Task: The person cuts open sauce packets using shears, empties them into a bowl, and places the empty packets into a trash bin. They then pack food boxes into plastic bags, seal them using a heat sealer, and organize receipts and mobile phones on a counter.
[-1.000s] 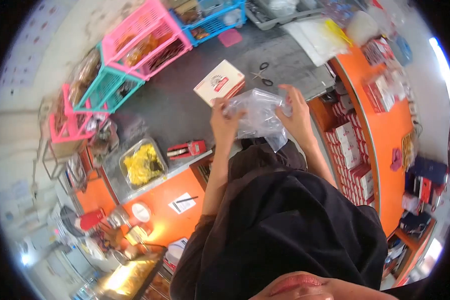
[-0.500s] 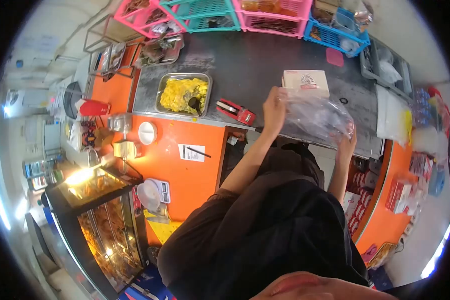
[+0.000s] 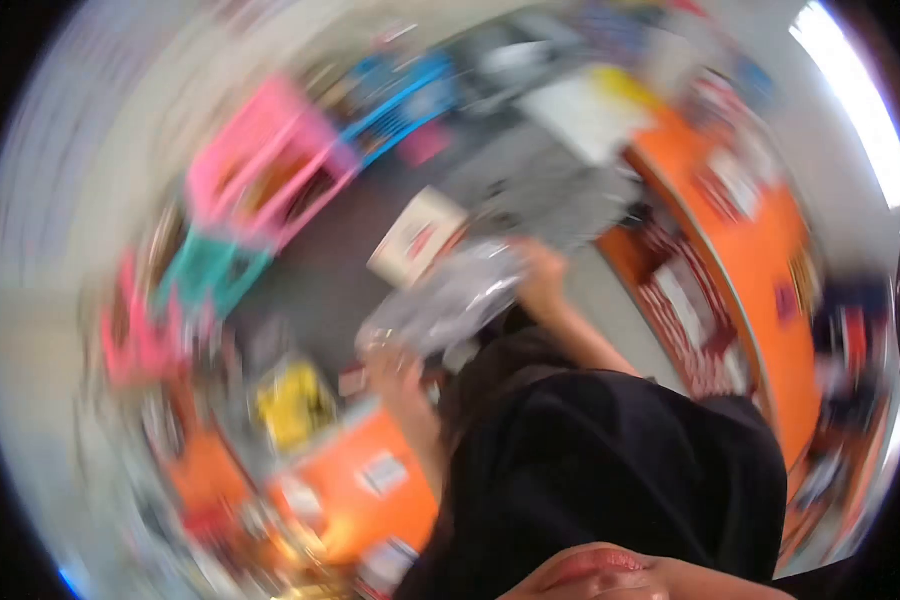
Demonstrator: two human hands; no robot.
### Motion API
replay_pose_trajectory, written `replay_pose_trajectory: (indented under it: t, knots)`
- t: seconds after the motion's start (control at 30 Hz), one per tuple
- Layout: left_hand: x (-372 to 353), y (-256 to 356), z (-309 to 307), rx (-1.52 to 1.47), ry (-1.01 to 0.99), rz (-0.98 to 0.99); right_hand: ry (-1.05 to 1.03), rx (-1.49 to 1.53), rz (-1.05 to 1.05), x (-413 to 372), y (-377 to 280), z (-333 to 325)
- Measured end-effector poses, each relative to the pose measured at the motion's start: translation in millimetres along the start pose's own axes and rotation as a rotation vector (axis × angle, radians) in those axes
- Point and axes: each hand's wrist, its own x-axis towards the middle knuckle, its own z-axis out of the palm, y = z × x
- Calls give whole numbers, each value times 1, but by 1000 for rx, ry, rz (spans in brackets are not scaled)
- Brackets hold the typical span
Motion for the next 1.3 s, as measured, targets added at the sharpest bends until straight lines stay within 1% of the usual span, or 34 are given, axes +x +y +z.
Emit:
replay_pose_trajectory:
  t: [0.03,0.07,0.1,0.13,0.17,0.2,0.23,0.27,0.3,0.33,0.37,0.4,0.47,0.5,0.53,0.6,0.63,0.7,0.73,0.8,0.83,0.9,0.93,1.0,1.03,1.07,1.1,1.13,1.2,1.23,1.27,1.3]
  knots:
    - [7,-6,-3,-86,-159,-249,67,104,-8,9,-6,-8]
    - [8,-26,18,-592,38,-471,159,241,169,26,-27,-20]
    - [18,-31,32,-727,37,-483,84,354,572,30,-30,-28]
    - [26,-28,43,-742,-46,-439,230,404,606,24,-15,-13]
    - [29,-28,55,-741,-134,-393,191,258,289,2,19,9]
    - [36,-25,68,-731,-213,-339,-275,248,577,-9,38,10]
    - [36,-22,79,-700,-286,-283,-283,212,433,-23,41,8]
    - [36,-20,90,-663,-334,-235,-374,165,491,-23,28,-2]
    - [40,-17,101,-620,-384,-182,-346,228,681,-15,-1,-23]
    - [42,-18,108,-570,-385,-144,-330,297,688,-17,0,-21]
    - [45,-14,117,-533,-395,-98,-314,362,587,-26,1,-25]
    - [48,-14,126,-495,-392,-71,-268,350,596,-26,-3,-35]
    - [53,-13,138,-418,-372,-39,-236,361,323,-32,-16,-52]
    - [57,-13,143,-379,-364,-32,-190,242,317,-37,-14,-54]
    - [59,-13,146,-345,-351,-25,-170,232,328,-40,-9,-56]
    - [65,-13,152,-272,-321,-25,-117,137,556,-42,1,-55]
    - [67,-15,154,-237,-304,-30,-112,137,556,-43,4,-54]
    - [69,-15,158,-176,-280,-48,-31,-37,441,-45,9,-52]
    - [70,-17,159,-151,-266,-61,-33,-36,443,-46,19,-57]
    - [74,-19,161,-120,-252,-81,264,-181,376,-48,45,-75]
    - [75,-20,162,-72,-234,-107,252,-176,371,-53,50,-76]
    - [78,-23,165,24,-182,-172,26,-344,455,-62,58,-77]
    - [77,-29,163,83,-154,-212,-1,-327,441,-51,41,-80]
    - [72,-44,166,157,-109,-279,165,-953,449,-19,-18,-94]
    - [69,-48,180,92,-85,-40,141,-939,422,-14,-30,-89]
    - [63,-45,188,32,-58,188,89,-752,169,-13,-41,-80]
    - [56,6,169,-324,-203,157,28,-548,-78,-13,-48,-74]
    - [53,54,151,-684,-327,126,-18,-517,-111,-4,-47,-70]
    - [67,25,155,-210,-177,418,-172,227,778,17,-40,-64]
    - [79,22,140,-132,-182,197,-111,-22,496,7,-7,-57]
    - [88,23,127,-51,-177,-37,-47,-231,192,9,13,-64]
    - [89,11,123,33,-142,-20,-109,-228,383,2,25,-67]
